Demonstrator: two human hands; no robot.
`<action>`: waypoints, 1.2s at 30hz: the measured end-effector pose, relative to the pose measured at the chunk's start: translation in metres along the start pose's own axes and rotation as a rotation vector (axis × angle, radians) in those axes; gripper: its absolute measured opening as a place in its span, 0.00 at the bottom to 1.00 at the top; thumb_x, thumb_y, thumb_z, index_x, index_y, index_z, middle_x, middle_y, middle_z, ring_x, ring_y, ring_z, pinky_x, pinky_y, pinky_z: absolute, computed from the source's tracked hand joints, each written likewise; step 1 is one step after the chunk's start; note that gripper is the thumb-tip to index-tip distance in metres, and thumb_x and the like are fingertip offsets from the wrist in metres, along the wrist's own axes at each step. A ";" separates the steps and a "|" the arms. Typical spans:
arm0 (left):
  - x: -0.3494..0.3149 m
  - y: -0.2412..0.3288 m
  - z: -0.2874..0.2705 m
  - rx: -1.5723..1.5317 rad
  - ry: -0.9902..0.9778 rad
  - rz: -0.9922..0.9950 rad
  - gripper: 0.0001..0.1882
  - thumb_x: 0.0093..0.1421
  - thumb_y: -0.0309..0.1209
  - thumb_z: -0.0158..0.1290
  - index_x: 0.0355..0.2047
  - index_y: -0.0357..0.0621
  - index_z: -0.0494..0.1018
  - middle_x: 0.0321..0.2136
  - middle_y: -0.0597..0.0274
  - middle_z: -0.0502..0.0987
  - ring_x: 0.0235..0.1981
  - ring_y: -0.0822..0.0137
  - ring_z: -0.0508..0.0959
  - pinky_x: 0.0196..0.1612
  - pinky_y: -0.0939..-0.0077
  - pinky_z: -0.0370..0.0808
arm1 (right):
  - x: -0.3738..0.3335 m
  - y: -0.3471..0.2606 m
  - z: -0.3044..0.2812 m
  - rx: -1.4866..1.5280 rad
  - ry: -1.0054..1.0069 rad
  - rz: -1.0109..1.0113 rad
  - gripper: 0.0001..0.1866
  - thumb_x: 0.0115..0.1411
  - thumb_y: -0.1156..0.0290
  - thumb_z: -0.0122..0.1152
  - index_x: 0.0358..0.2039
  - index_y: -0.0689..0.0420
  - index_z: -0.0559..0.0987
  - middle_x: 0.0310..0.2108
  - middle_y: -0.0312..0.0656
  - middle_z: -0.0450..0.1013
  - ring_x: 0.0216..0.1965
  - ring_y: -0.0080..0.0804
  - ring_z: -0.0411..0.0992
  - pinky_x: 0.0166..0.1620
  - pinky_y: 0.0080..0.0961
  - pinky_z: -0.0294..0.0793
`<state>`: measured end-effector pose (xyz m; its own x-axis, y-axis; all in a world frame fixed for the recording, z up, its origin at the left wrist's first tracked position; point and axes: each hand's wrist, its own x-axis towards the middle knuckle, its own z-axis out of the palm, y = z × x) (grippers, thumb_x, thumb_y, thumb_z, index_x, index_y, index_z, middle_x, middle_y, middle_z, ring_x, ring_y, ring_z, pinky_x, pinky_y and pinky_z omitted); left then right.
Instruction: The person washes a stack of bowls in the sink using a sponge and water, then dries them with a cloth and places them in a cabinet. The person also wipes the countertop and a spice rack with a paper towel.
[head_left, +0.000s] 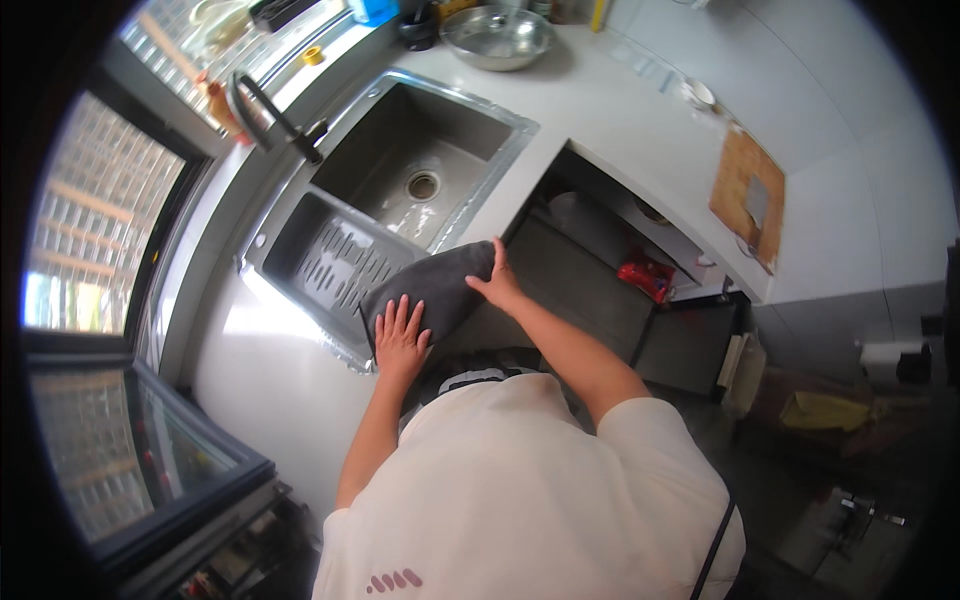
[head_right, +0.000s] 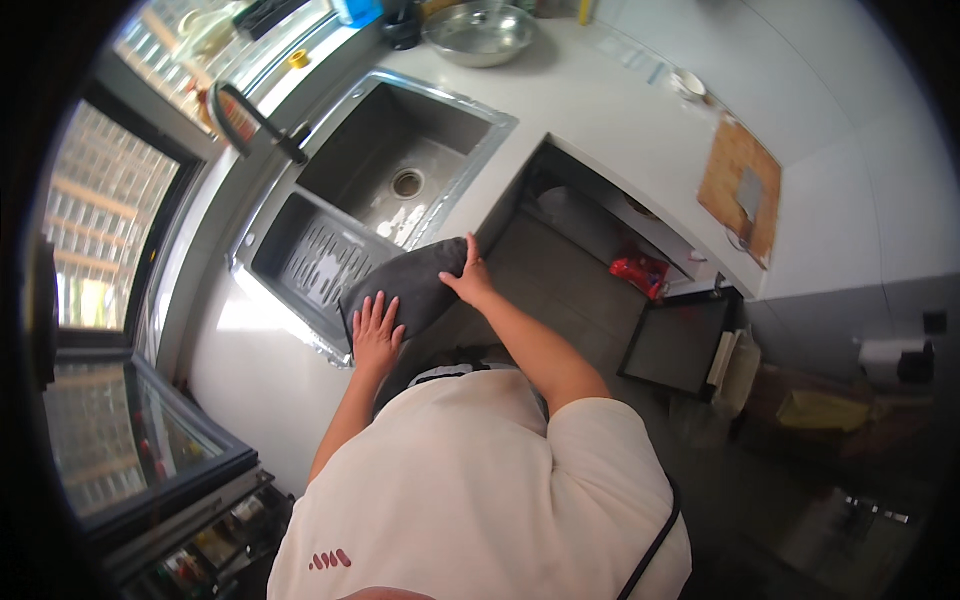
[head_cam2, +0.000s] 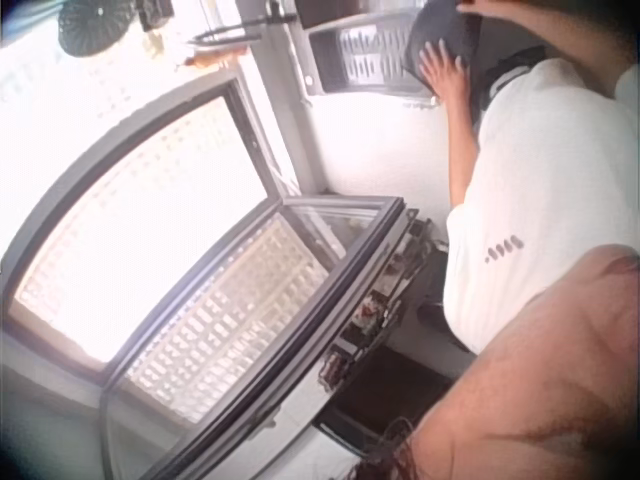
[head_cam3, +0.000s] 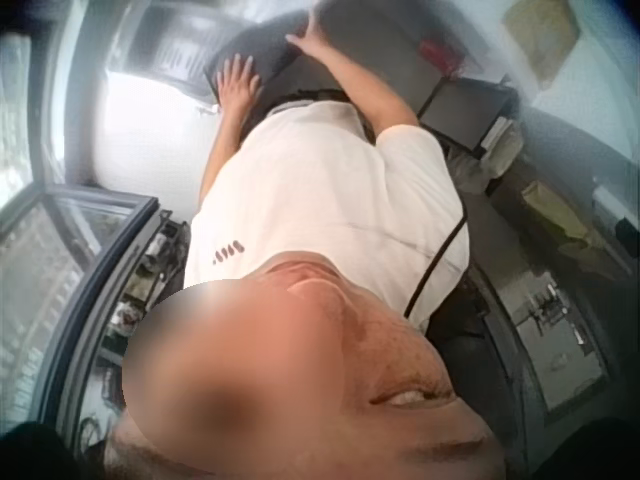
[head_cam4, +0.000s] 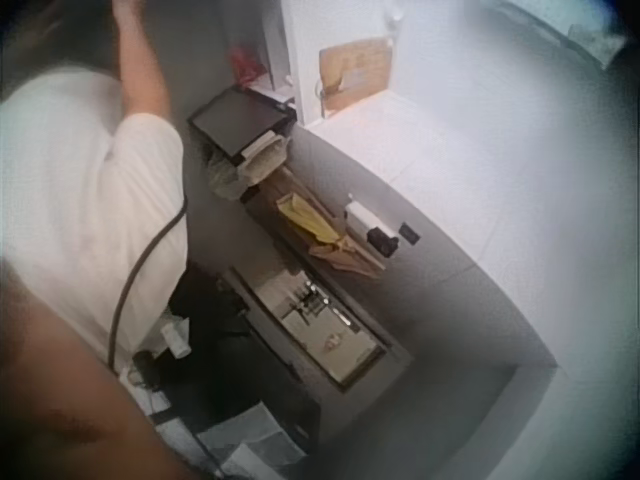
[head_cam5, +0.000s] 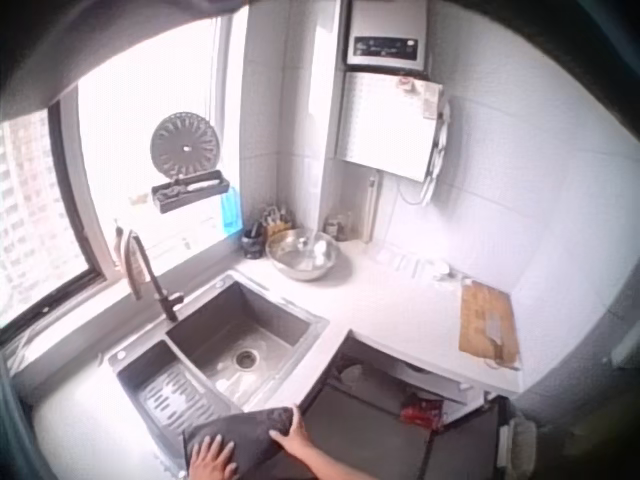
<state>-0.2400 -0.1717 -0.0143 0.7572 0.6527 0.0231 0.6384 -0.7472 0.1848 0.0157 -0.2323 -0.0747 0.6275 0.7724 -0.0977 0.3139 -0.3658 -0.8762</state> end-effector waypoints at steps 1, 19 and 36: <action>0.000 -0.002 0.000 0.002 -0.016 0.005 0.31 0.64 0.47 0.47 0.67 0.62 0.59 0.69 0.62 0.53 0.70 0.53 0.51 0.69 0.52 0.46 | -0.001 -0.001 -0.003 -0.047 -0.063 0.054 0.59 0.49 0.57 0.73 0.70 0.43 0.39 0.57 0.63 0.66 0.56 0.60 0.67 0.58 0.43 0.67; 0.044 0.028 0.001 -0.037 -0.098 0.178 0.32 0.63 0.48 0.47 0.67 0.61 0.57 0.70 0.61 0.51 0.71 0.49 0.48 0.69 0.46 0.42 | -0.007 -0.009 -0.068 -0.316 -0.189 0.109 0.34 0.56 0.62 0.64 0.59 0.63 0.64 0.47 0.62 0.73 0.50 0.59 0.71 0.52 0.43 0.72; 0.307 0.170 0.040 0.037 -0.012 0.181 0.35 0.62 0.49 0.49 0.68 0.63 0.55 0.70 0.60 0.50 0.70 0.51 0.49 0.69 0.47 0.45 | 0.209 -0.003 -0.275 -0.220 -0.108 -0.154 0.25 0.52 0.68 0.62 0.51 0.58 0.72 0.41 0.58 0.76 0.44 0.55 0.74 0.46 0.46 0.75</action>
<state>0.1063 -0.1038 -0.0147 0.8615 0.5061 0.0407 0.4963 -0.8564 0.1424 0.3414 -0.2124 0.0375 0.4846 0.8742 -0.0310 0.5543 -0.3343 -0.7623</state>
